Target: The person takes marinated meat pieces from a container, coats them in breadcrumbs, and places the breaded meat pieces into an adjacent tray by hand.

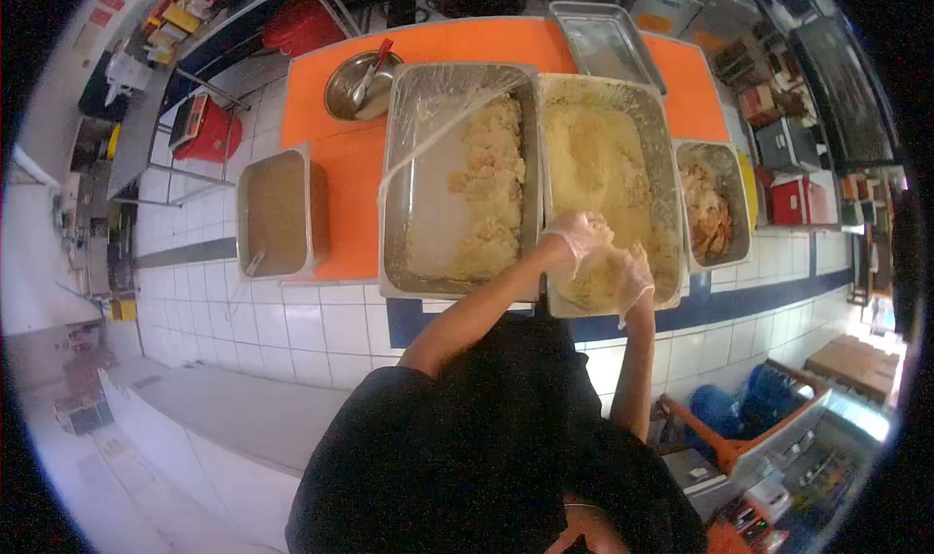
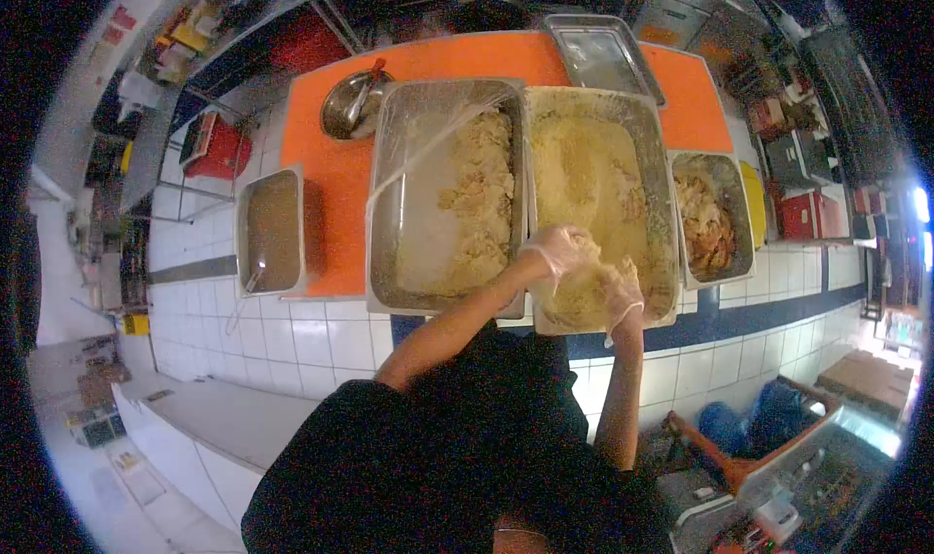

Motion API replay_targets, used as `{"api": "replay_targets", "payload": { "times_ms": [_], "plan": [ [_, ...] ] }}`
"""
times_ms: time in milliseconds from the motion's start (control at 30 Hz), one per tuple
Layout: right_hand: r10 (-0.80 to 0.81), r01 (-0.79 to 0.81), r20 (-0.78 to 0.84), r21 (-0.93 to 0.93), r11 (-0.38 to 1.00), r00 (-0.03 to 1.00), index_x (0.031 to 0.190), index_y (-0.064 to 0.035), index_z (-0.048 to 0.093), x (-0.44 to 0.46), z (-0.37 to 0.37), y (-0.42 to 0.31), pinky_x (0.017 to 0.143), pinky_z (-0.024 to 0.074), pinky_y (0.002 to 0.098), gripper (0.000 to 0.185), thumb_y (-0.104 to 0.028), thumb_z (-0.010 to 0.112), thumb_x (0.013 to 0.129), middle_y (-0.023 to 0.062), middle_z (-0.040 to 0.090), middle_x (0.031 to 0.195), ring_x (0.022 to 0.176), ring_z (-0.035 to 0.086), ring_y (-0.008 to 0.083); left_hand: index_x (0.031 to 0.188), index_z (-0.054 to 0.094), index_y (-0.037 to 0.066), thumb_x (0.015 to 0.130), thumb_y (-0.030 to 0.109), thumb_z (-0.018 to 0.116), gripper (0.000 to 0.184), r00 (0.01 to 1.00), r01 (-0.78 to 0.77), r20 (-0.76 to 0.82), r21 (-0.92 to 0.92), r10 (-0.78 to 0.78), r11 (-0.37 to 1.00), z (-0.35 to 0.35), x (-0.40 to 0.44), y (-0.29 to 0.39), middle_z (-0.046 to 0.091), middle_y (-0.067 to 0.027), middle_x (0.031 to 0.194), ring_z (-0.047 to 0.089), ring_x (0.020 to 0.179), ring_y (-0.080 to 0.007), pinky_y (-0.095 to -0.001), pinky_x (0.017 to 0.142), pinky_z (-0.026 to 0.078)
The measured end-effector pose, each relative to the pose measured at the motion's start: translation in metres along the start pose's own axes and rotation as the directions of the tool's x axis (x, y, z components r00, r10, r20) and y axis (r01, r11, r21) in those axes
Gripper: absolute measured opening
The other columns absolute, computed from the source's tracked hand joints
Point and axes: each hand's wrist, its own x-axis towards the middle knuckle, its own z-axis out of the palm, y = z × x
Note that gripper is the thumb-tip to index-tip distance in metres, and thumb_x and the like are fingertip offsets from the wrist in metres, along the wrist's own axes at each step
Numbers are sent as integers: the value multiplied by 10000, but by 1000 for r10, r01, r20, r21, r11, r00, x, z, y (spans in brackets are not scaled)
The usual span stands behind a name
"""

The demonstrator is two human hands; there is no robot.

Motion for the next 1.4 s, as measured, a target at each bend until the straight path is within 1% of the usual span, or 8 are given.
{"api": "replay_targets", "payload": {
  "times_ms": [133, 233, 467, 733, 967, 1133, 1267, 1400],
  "plan": [
    [-386, 458, 247, -477, 750, 889, 1308, -21, 461, 10, 44, 16, 969, 435, 308, 464, -129, 621, 886, 135, 570, 1245, 1132, 539, 205, 1185, 582, 30, 857, 200, 675, 381, 996, 92, 88, -845, -32, 527, -30, -33, -28, 680, -142, 1005, 667, 824, -193, -300, 749, 540],
    [-252, 385, 305, -545, 745, 919, 1302, -9, 458, 1, 113, -8, 956, 442, 314, 479, -128, 636, 874, 135, 577, 1228, 1113, 549, 216, 1250, 520, 46, 820, 143, 711, 480, 930, -368, -196, -543, 312, 755, -60, -41, -95, 652, -111, 1064, 643, 869, -206, -324, 770, 548],
    [-346, 635, 532, -649, 420, 773, 1111, -23, 617, 96, 192, 73, 871, 471, 389, 324, -190, 624, 833, 175, 630, 1079, 1000, 587, 286, 1282, 503, 52, 784, 70, 686, 531, 930, 85, -144, -808, -337, 582, -140, -99, -153, 639, -54, 907, 618, 793, -180, -310, 652, 529],
    [-169, 391, 644, -630, -671, 746, 979, -89, 682, 204, 236, 92, 842, 459, 378, 219, -149, 567, 803, 108, 670, 988, 964, 608, 274, 1310, 487, 26, 761, 135, 691, 596, 916, 40, -286, -631, -281, 774, -153, 3, -199, 655, -82, 830, 600, 691, -161, -307, 625, 492],
    [-223, 521, 734, -630, -576, 641, 859, -83, 690, 184, 177, 46, 748, 482, 368, 146, -178, 598, 795, 115, 656, 931, 903, 602, 272, 1235, 526, -16, 801, 205, 691, 514, 887, 170, -397, -198, -237, 966, -143, 21, -238, 640, -156, 1052, 612, 931, -254, -359, 821, 483],
    [-209, 231, 175, -931, 282, 962, 1040, -85, 685, 116, 72, -2, 851, 486, 362, 260, -215, 618, 826, 134, 649, 1130, 1011, 611, 264, 1177, 551, -19, 860, 224, 649, 411, 887, 38, -440, -242, -144, 970, -132, -28, -184, 634, -156, 1100, 609, 986, -258, -347, 884, 471],
    [-477, 559, 496, -829, -12, 726, 1098, -63, 647, 136, 22, 65, 863, 475, 433, 324, -246, 608, 833, 166, 633, 1139, 979, 613, 339, 1170, 557, -11, 889, 184, 608, 345, 930, -277, -346, -882, -122, 382, -77, 1, -198, 652, -137, 1056, 614, 970, -236, -332, 875, 472],
    [-235, 571, 607, -794, -207, 759, 1079, -58, 651, 147, 56, 74, 886, 459, 456, 313, -240, 595, 829, 189, 636, 1106, 979, 608, 374, 1194, 548, 6, 894, 141, 601, 333, 983, -123, -173, -410, 55, 904, -35, -7, -113, 642, -79, 1078, 613, 966, -162, -282, 848, 479]
  ]
}}
